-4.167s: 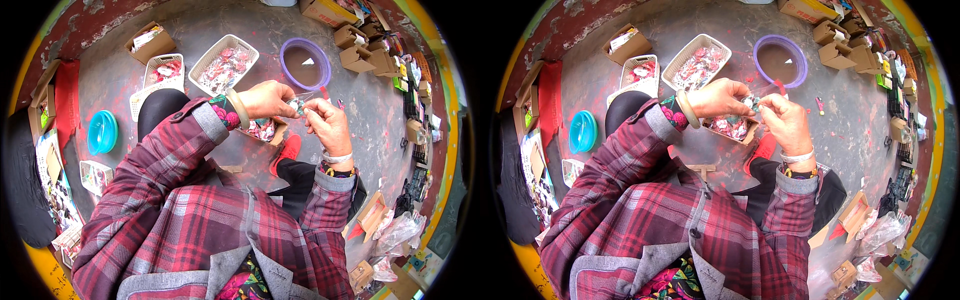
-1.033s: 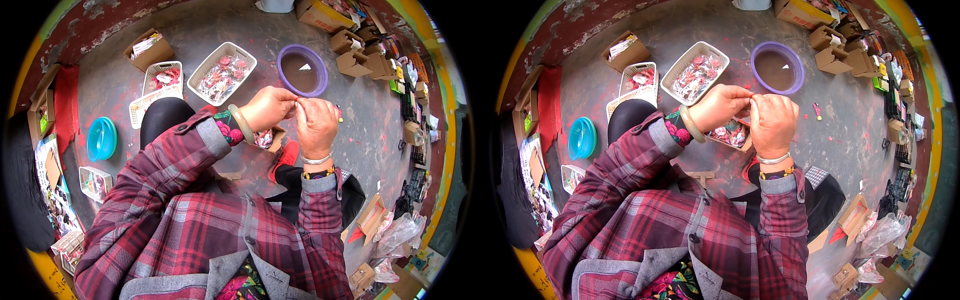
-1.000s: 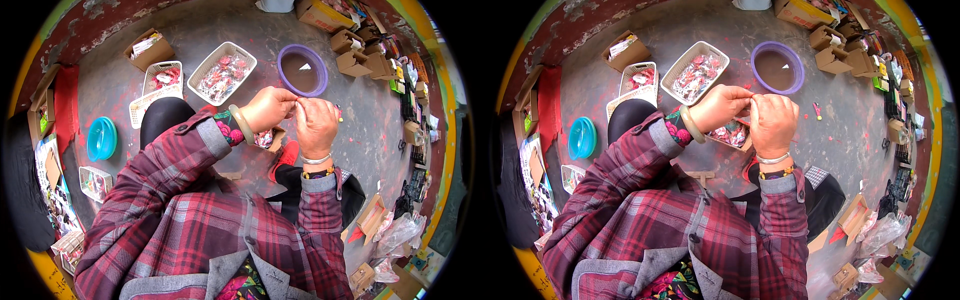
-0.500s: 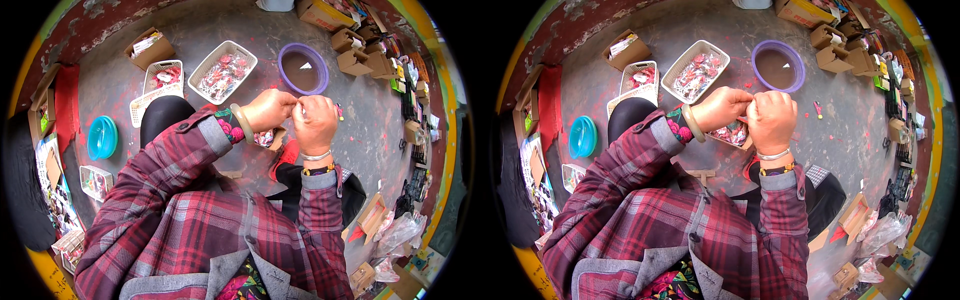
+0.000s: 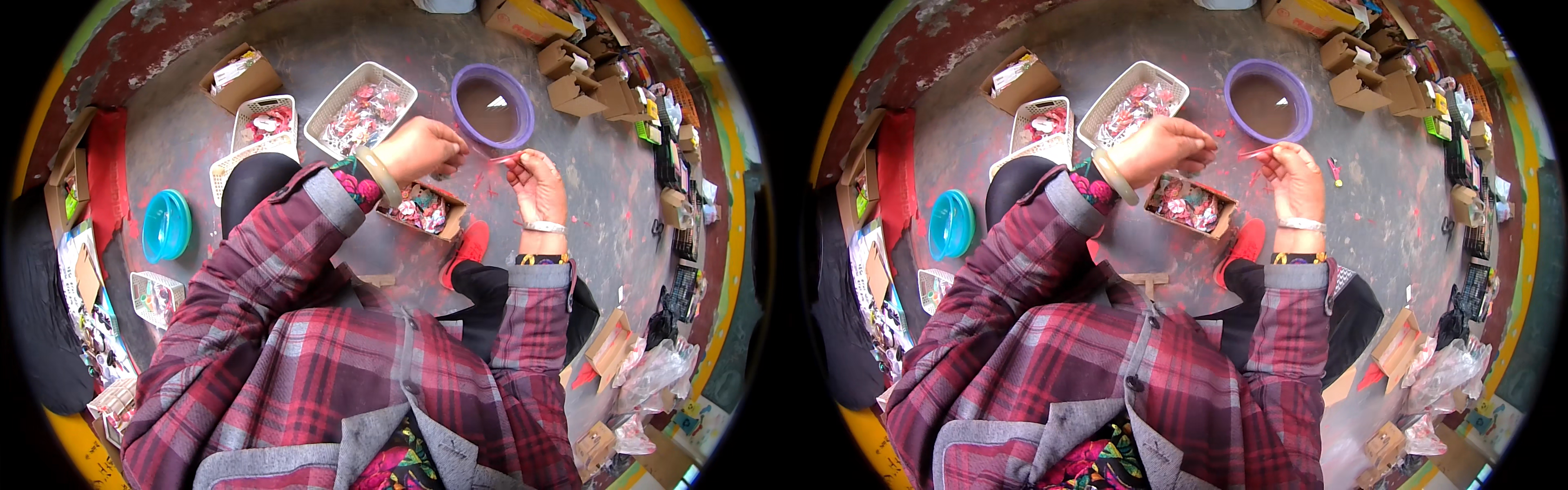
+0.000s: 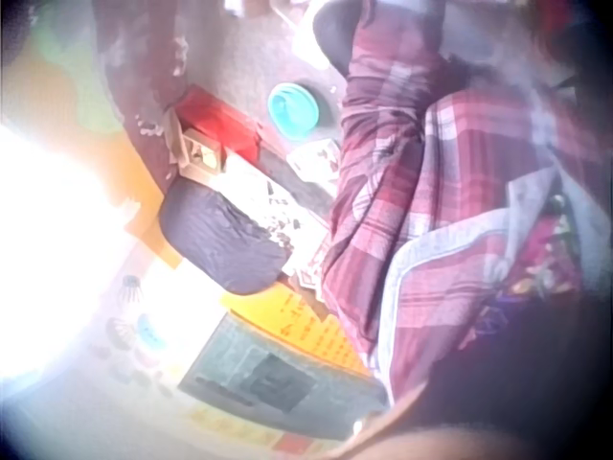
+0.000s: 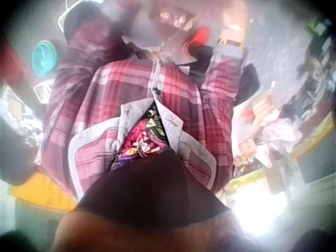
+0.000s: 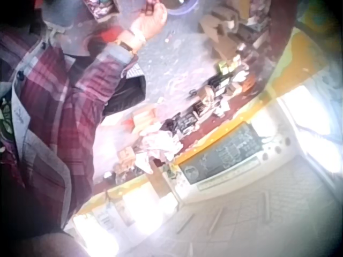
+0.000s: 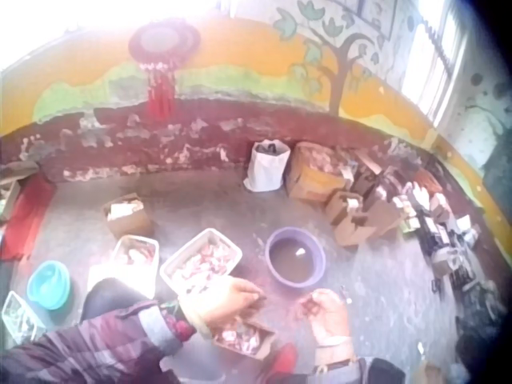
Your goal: The person sits on the floor and wraps small decorative items with clear plastic film. They pick items from a white basket, wrap them by hand, and place the wrapped items into a cardboard box.
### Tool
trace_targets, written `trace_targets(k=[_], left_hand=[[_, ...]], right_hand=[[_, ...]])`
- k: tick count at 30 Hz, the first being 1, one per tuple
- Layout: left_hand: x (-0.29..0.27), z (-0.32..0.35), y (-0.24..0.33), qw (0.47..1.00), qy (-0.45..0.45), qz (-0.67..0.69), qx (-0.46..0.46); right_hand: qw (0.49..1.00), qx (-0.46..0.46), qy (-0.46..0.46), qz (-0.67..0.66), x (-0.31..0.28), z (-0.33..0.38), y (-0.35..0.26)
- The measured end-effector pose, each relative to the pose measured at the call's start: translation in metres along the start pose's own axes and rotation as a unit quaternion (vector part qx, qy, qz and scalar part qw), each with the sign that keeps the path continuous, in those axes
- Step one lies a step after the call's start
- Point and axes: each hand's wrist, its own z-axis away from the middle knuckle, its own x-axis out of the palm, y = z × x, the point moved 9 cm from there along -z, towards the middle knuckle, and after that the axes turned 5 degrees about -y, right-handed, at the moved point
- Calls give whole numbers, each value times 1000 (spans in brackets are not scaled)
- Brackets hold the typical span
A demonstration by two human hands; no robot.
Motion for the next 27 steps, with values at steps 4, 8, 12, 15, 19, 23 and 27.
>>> trace_targets(k=[4,8,12,15,19,23,27], left_hand=[[-23,-2,2,999,41,18,25],[-31,4,15,994,80,51,62],[-28,4,15,995,61,49,60],[-27,2,11,996,55,47,52],[-26,4,12,996,59,44,53],[-24,3,12,996,54,39,55],[-19,-1,14,997,47,37,55]], right_hand=[[995,-2,95,-24,-46,-16,10],[976,-42,173,125,-81,-31,15],[796,-182,171,552,-70,-44,40],[684,-122,116,710,-93,-54,105],[654,-76,96,746,-116,-51,151],[645,13,-19,764,-105,-52,180],[666,87,-81,737,-116,-57,189]])
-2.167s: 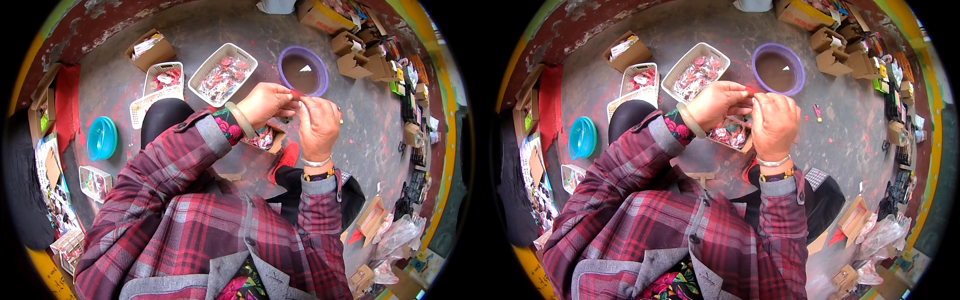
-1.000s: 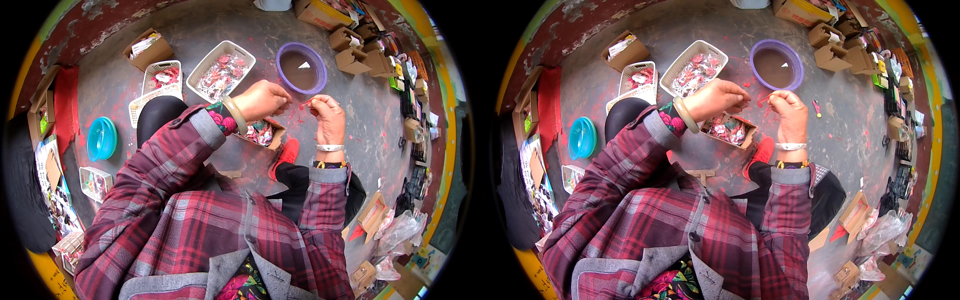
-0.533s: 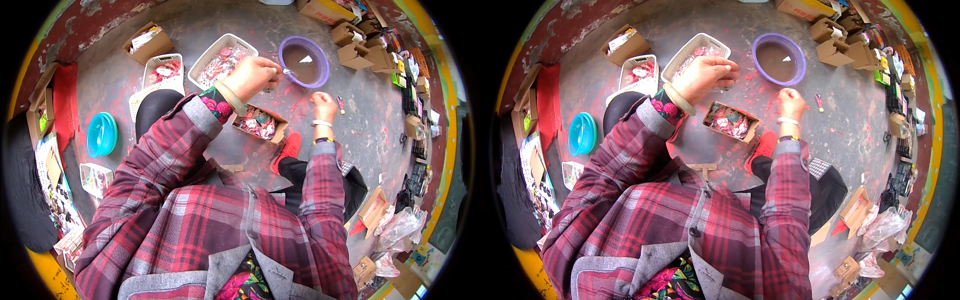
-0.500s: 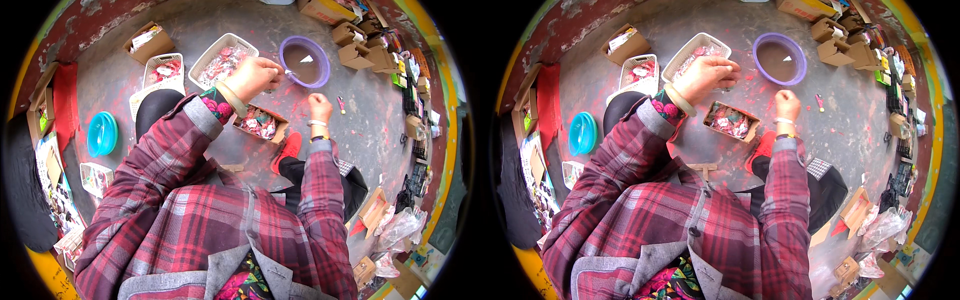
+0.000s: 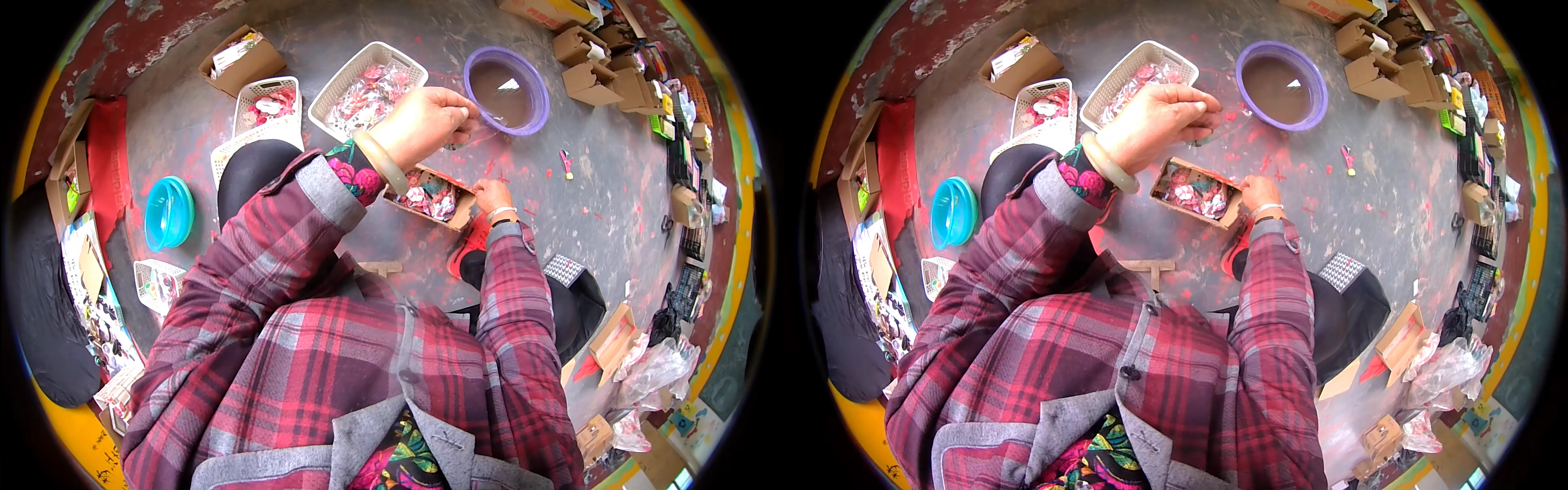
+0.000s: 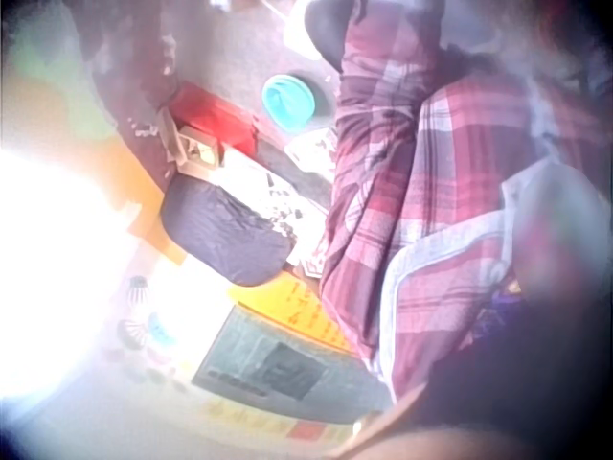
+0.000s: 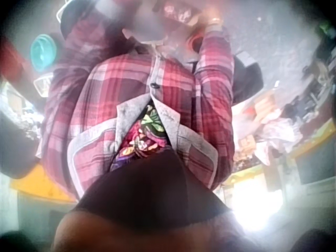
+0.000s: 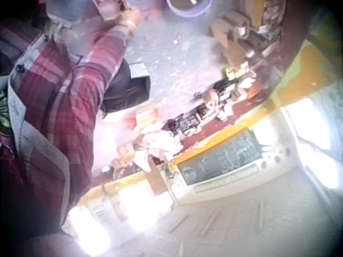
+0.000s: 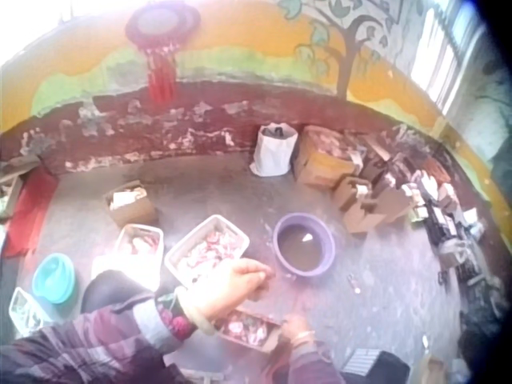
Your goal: The person sits on the floor and wraps small decorative items with clear plastic film. They pick items from a white basket, wrap them by hand, and place the wrapped items into a cardboard box.
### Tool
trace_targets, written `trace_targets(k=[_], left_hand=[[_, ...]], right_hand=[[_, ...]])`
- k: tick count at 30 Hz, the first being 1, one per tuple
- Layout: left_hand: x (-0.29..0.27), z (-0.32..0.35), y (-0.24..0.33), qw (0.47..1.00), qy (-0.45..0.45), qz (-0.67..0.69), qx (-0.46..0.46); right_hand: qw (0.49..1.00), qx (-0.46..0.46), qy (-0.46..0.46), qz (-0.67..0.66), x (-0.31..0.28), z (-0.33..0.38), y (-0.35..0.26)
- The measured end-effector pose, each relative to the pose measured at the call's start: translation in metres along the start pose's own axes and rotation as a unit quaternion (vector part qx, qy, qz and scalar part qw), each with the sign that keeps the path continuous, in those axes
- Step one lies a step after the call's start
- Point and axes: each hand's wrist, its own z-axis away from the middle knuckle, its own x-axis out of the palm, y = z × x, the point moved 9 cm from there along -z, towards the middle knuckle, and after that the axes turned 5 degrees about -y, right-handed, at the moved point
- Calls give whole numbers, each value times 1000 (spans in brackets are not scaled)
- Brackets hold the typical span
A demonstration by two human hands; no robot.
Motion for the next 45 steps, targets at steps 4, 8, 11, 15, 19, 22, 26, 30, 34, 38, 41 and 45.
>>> trace_targets(k=[4,8,11,15,19,22,26,30,34,38,41,45], left_hand=[[0,1,-1,1000,0,-1,-5],[2,1,0,1000,-3,-1,1],[4,3,0,1000,-4,2,-2],[5,5,3,1000,-8,17,4],[4,2,-1,1000,-16,7,-1],[4,3,-1,1000,-11,10,-4],[7,2,-2,1000,-10,17,-9],[12,4,-2,997,-11,81,-17],[12,4,-2,992,-28,123,-7],[7,3,-5,991,-15,136,-9],[6,1,-7,990,-14,142,-1],[10,1,-5,990,-20,137,2]], right_hand=[[999,-6,-32,-12,-6,7,-5],[998,-55,42,3,-38,18,-19],[996,-67,41,-48,-62,20,-22],[976,-19,-34,-216,-92,22,-20],[929,14,-92,-358,-131,53,-45],[924,19,-71,-376,-146,64,-52],[950,-27,-21,-312,-148,60,-43],[975,-22,61,-214,-178,60,-50],[848,-74,82,-519,-208,106,-96],[770,-107,53,-627,-219,126,-106],[749,-113,46,-651,-222,124,-90],[858,-97,5,-505,-210,114,-71]])
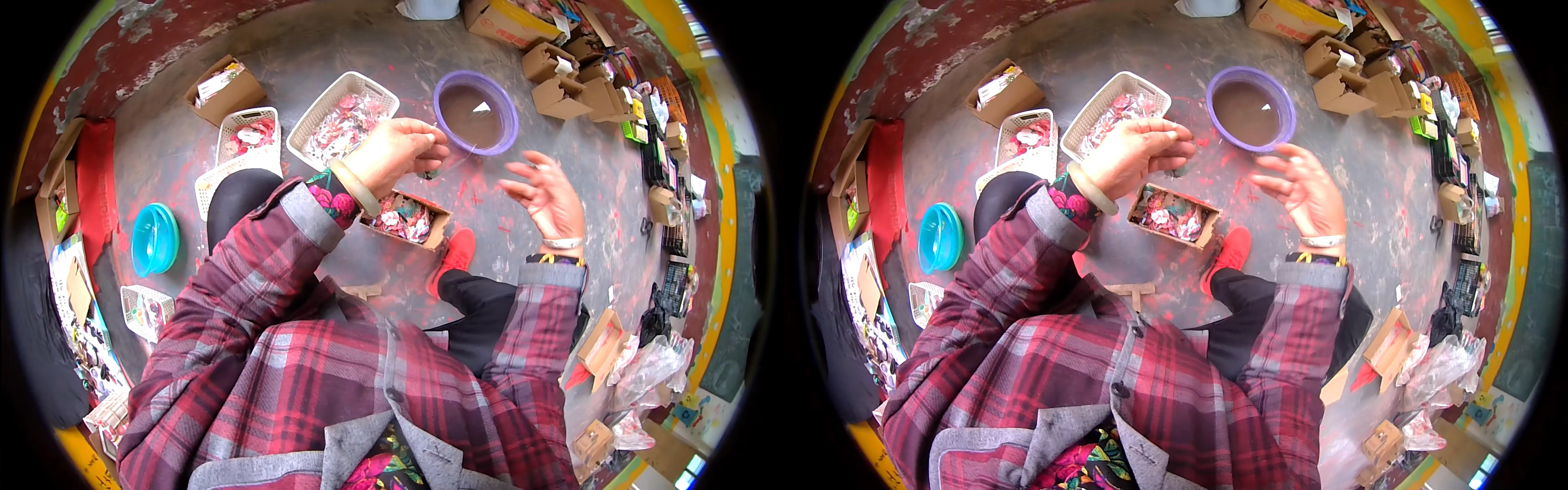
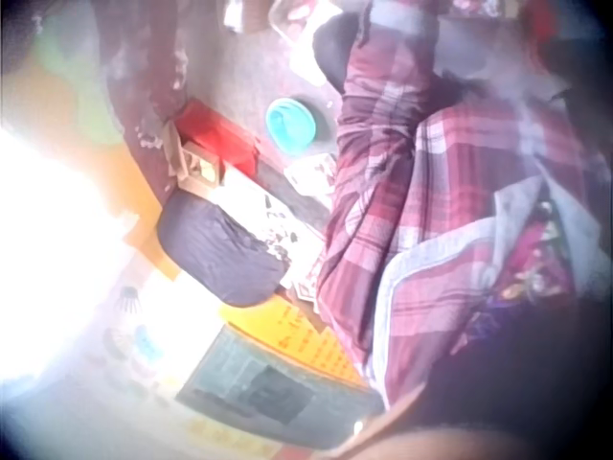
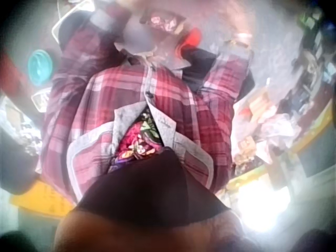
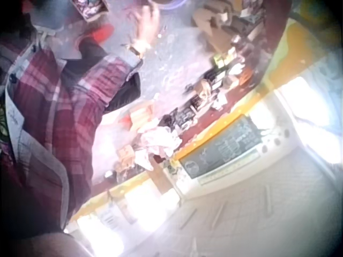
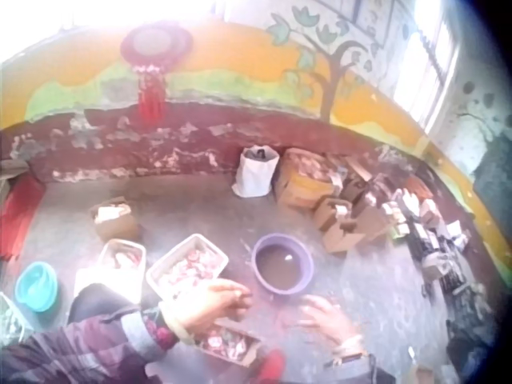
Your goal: The person sits on the floor and wraps small decorative items with clear plastic film. They pick items from a white basket, wrap them by hand, and place the wrapped items into a cardboard box.
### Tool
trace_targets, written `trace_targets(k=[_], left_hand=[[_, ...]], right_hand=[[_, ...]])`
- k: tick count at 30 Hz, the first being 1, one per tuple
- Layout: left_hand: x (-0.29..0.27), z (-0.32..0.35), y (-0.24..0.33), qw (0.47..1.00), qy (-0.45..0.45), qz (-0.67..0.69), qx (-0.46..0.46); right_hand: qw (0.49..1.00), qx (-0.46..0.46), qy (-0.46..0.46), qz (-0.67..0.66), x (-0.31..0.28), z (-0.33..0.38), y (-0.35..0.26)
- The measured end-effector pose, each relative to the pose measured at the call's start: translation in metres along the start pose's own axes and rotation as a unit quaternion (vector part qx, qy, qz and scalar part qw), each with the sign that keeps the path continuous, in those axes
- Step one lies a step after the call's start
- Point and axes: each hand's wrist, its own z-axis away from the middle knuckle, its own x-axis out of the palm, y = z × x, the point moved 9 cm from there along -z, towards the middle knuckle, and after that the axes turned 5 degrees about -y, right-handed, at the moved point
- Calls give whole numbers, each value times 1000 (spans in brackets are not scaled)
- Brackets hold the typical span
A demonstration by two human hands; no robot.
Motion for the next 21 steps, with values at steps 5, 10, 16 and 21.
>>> trace_targets(k=[5,10,16,21], left_hand=[[2,1,3,1000,3,-10,-12],[5,2,4,1000,8,-23,-9],[5,5,5,1000,-12,19,5],[10,3,3,998,-24,60,18]], right_hand=[[966,58,169,187,-30,-14,15],[988,-7,114,-106,-24,-12,2],[992,-31,54,-110,17,-11,-17],[997,-45,20,-62,70,-9,-28]])
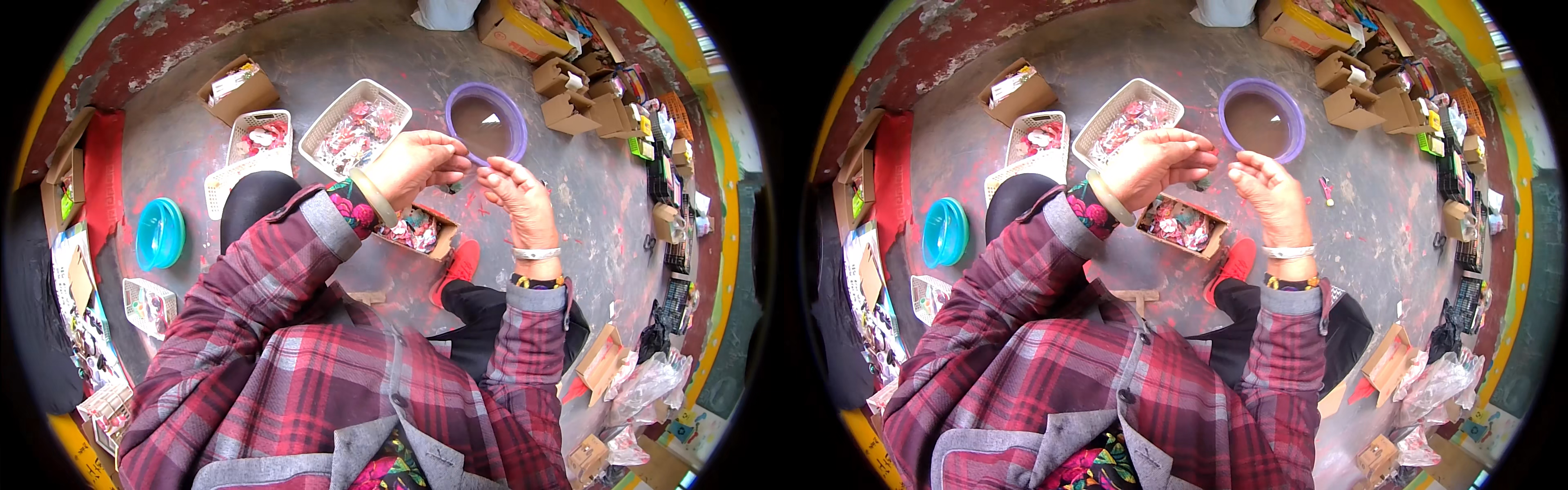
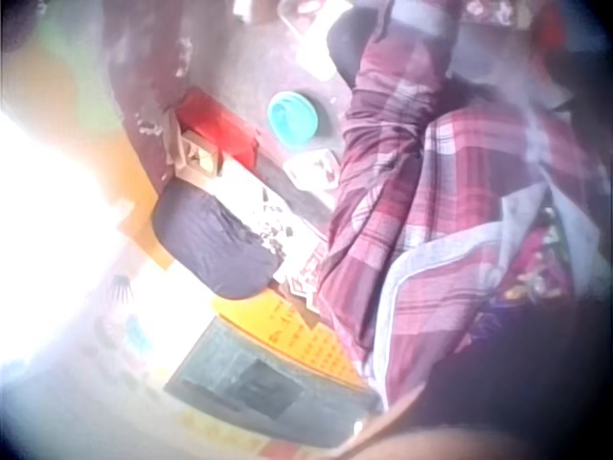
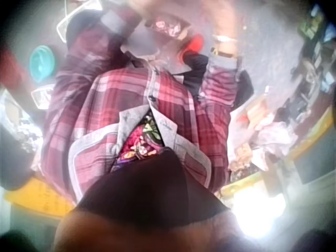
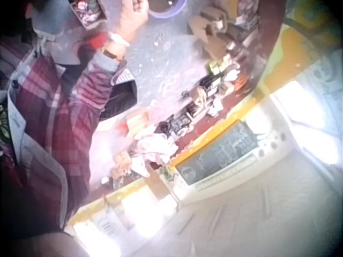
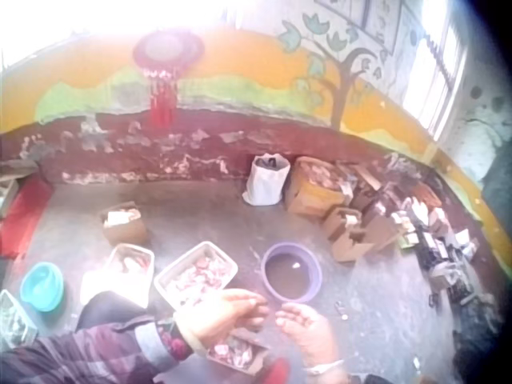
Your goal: The person sits on the floor and wraps small decorative items with clear plastic film. They pick items from a white basket, wrap them by hand, and place the wrapped items into a cardboard box.
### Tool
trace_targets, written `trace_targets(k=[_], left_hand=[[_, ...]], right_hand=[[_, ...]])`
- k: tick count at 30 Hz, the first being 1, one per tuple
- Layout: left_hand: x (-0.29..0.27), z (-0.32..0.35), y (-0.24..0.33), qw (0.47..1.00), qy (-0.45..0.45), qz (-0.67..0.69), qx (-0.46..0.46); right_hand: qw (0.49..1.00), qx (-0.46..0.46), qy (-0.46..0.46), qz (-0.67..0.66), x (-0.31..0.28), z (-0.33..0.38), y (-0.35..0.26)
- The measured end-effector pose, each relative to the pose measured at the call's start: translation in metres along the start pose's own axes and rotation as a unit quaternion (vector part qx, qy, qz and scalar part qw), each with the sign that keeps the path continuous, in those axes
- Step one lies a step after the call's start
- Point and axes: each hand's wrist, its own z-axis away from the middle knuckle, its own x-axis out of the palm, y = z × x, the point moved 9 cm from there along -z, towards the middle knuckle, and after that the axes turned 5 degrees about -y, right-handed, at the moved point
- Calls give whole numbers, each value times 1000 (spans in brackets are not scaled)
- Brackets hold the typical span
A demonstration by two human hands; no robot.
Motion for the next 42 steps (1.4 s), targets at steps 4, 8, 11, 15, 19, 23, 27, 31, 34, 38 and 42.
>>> trace_targets(k=[4,8,11,15,19,23,27,31,34,38,42], left_hand=[[2,-1,-1,1000,-12,21,-3],[9,1,0,999,-30,38,-13],[11,2,2,999,-34,31,-18],[13,2,5,998,-20,-59,-10],[10,3,6,996,-6,-87,-14],[8,2,6,998,-2,-61,-17],[12,4,7,998,-18,-50,-15],[14,3,7,998,-56,-19,-14],[14,2,9,999,-48,-3,-7],[13,3,10,999,-44,4,-5],[11,3,9,998,-50,16,-17]], right_hand=[[999,-5,36,5,10,-4,5],[996,-40,59,-46,6,-5,1],[995,-47,61,-60,1,-5,2],[994,-53,50,-80,5,-4,-1],[996,-50,45,-62,7,0,-8],[996,-62,31,-63,9,0,-14],[995,-58,28,-71,6,-1,-11],[993,-49,23,-106,3,-1,-8],[992,-51,14,-112,2,-2,-7],[990,-60,8,-127,3,-1,-8],[990,-66,0,-122,5,-1,-10]])
